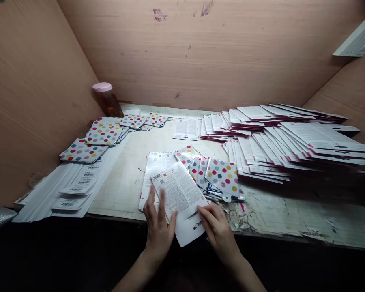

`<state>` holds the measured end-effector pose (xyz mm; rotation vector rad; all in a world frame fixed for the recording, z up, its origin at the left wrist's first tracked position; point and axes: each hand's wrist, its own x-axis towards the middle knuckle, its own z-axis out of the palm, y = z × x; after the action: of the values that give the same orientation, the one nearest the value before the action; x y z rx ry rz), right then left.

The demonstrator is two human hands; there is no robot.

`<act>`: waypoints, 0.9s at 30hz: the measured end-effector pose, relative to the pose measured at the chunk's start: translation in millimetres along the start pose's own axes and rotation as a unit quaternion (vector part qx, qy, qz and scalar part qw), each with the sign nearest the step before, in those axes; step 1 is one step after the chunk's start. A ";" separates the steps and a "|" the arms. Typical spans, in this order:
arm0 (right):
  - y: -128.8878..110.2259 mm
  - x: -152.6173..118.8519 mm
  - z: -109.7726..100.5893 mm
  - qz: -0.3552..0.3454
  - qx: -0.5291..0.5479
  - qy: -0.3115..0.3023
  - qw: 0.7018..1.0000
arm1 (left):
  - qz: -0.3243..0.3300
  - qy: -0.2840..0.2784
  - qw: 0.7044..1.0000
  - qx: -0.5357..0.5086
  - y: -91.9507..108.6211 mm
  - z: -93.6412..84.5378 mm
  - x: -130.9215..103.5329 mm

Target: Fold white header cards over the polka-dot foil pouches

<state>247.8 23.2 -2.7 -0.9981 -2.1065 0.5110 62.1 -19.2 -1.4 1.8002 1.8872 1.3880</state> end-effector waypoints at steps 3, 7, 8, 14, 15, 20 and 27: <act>10.4 8.2 2.5 0.000 -0.015 -0.016 1.000 | 0.164 -0.130 0.968 0.136 -9.4 -9.5 -10.8; 19.8 20.4 -0.7 -0.008 -0.004 -0.034 0.999 | 0.218 -0.210 0.937 0.173 -11.3 -13.9 -18.2; 22.1 23.1 -1.7 -0.012 -0.001 -0.041 0.999 | 0.221 -0.202 0.936 0.184 -10.1 -12.3 -19.0; 29.9 31.1 -5.6 -0.026 -0.007 -0.077 0.997 | 0.219 -0.165 0.934 0.227 -3.0 0.9 -22.4; 30.2 31.8 -5.4 -0.025 -0.011 -0.081 0.996 | 0.218 -0.160 0.934 0.233 -2.6 2.1 -23.1; 31.9 34.2 1.9 -0.022 -0.049 -0.098 0.994 | 0.223 -0.147 0.932 0.244 -2.3 4.7 -25.3; 22.3 18.9 -2.1 -0.046 -0.087 -0.107 0.989 | 0.215 -0.160 0.940 0.213 -5.6 -0.9 -25.0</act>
<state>252.2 52.0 -6.5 -0.9722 -2.4110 0.4071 63.8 -40.2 -16.1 2.5851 1.7786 0.7319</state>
